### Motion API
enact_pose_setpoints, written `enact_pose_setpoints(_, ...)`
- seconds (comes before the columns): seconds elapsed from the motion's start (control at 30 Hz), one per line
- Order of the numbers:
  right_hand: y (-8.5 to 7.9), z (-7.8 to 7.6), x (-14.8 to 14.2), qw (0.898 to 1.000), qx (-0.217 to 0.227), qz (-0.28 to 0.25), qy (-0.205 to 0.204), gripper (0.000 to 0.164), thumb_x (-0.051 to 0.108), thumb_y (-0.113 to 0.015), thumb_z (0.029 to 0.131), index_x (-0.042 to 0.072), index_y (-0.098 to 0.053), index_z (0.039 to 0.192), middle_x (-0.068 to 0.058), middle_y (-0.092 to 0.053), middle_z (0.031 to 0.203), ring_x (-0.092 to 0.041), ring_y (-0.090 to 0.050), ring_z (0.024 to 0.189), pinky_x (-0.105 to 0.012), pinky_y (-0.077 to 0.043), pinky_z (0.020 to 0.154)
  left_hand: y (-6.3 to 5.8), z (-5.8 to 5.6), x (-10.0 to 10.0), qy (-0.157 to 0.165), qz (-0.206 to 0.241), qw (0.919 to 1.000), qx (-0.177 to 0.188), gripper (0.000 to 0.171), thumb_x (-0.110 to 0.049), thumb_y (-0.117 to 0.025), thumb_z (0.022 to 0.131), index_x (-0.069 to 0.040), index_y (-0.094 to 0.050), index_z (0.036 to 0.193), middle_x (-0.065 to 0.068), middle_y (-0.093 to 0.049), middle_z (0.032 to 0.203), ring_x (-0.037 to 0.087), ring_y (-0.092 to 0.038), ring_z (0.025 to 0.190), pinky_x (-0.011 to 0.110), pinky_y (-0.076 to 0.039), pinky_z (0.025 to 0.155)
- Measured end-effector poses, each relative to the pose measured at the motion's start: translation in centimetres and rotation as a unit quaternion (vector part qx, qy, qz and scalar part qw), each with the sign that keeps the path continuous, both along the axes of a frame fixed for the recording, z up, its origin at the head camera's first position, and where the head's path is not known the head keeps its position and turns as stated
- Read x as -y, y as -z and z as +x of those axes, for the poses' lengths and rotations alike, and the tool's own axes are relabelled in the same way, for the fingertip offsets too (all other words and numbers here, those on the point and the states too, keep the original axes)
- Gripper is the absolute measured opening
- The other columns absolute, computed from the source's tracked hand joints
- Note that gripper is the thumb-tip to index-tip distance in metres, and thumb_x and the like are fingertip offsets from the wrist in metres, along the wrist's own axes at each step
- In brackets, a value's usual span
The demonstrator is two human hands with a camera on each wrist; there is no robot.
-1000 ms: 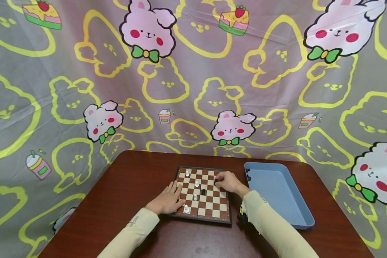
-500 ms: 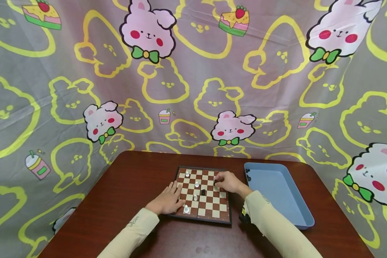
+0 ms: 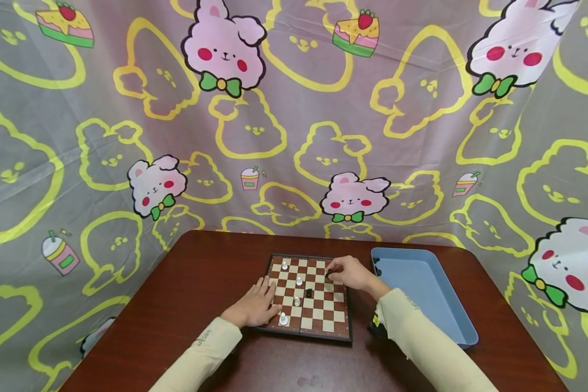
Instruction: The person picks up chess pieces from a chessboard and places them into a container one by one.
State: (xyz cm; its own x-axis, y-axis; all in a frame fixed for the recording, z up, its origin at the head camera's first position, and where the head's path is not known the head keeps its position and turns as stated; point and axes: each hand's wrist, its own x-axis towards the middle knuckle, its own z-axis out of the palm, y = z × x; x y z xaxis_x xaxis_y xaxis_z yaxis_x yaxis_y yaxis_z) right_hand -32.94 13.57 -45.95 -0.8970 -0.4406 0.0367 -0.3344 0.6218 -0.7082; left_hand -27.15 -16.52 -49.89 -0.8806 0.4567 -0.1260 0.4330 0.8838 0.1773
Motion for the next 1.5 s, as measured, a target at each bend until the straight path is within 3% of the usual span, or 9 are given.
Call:
enact_pose_setpoints(0.2, -0.7, 0.1, -0.8, 1.000, -0.012, -0.011, -0.004, 0.017, 0.013, -0.065, 0.090, 0.006, -0.069, 0.105, 0.003, -0.065, 0.095, -0.015, -0.059, 0.086, -0.033, -0.049, 0.068, 0.0, 0.0, 0.0, -0.003, 0.000, 1.0000, -0.006, 0.071, -0.047, -0.039, 0.099, 0.003, -0.025, 0.148, 0.027, -0.013, 0.152, 0.039, -0.012, 0.140, 0.048, -0.020, 0.111)
enact_pose_setpoints(0.4, -1.3, 0.2, -2.2, 1.000, -0.018, -0.023, 0.003, 0.015, 0.013, -0.065, 0.090, 0.006, -0.069, 0.103, 0.001, -0.065, 0.094, -0.014, -0.059, 0.082, -0.033, -0.048, 0.066, 0.1, 0.0, 0.0, 0.010, -0.003, 0.9999, -0.009, 0.070, -0.046, -0.037, 0.100, 0.003, -0.024, 0.148, 0.028, -0.012, 0.152, 0.040, -0.011, 0.140, 0.048, -0.018, 0.111)
enact_pose_setpoints(0.7, -2.2, 0.0, -4.3, 0.999, -0.027, -0.017, 0.022, 0.015, 0.012, -0.064, 0.091, 0.006, -0.069, 0.103, -0.003, -0.064, 0.097, -0.018, -0.058, 0.082, -0.034, -0.047, 0.065, 0.4, -0.2, 0.2, 0.003, -0.003, 0.9999, -0.013, 0.072, -0.048, -0.037, 0.099, 0.003, -0.023, 0.148, 0.027, -0.013, 0.152, 0.039, -0.011, 0.140, 0.047, -0.020, 0.111)
enact_pose_setpoints(1.0, -2.6, 0.1, -6.2, 0.999, -0.008, -0.016, 0.043, 0.018, 0.013, -0.064, 0.090, 0.004, -0.068, 0.104, -0.005, -0.063, 0.097, -0.019, -0.057, 0.080, -0.035, -0.047, 0.066, 0.5, -0.1, 0.1, 0.000, -0.001, 0.9999, -0.012, 0.071, -0.047, -0.038, 0.099, 0.004, -0.024, 0.148, 0.027, -0.013, 0.152, 0.040, -0.012, 0.140, 0.047, -0.021, 0.110)
enact_pose_setpoints(1.2, -2.5, -0.3, -7.6, 0.998, 0.020, -0.033, 0.057, 0.021, 0.012, -0.063, 0.091, 0.000, -0.066, 0.108, -0.007, -0.063, 0.096, -0.030, -0.057, 0.080, -0.038, -0.047, 0.063, 0.4, 0.0, -0.1, 0.000, 0.001, 0.9999, -0.010, 0.071, -0.046, -0.039, 0.099, 0.004, -0.025, 0.147, 0.028, -0.013, 0.152, 0.040, -0.012, 0.140, 0.048, -0.022, 0.110)
enact_pose_setpoints(1.5, -2.0, -0.6, -9.9, 0.996, 0.030, -0.051, 0.070, 0.019, 0.009, -0.062, 0.091, -0.001, -0.066, 0.107, -0.010, -0.063, 0.098, -0.036, -0.060, 0.089, -0.048, -0.049, 0.074, 0.3, -0.1, -0.2, 0.000, -0.002, 0.9999, -0.013, 0.071, -0.047, -0.038, 0.099, 0.005, -0.025, 0.147, 0.028, -0.014, 0.151, 0.041, -0.012, 0.140, 0.048, -0.022, 0.110)
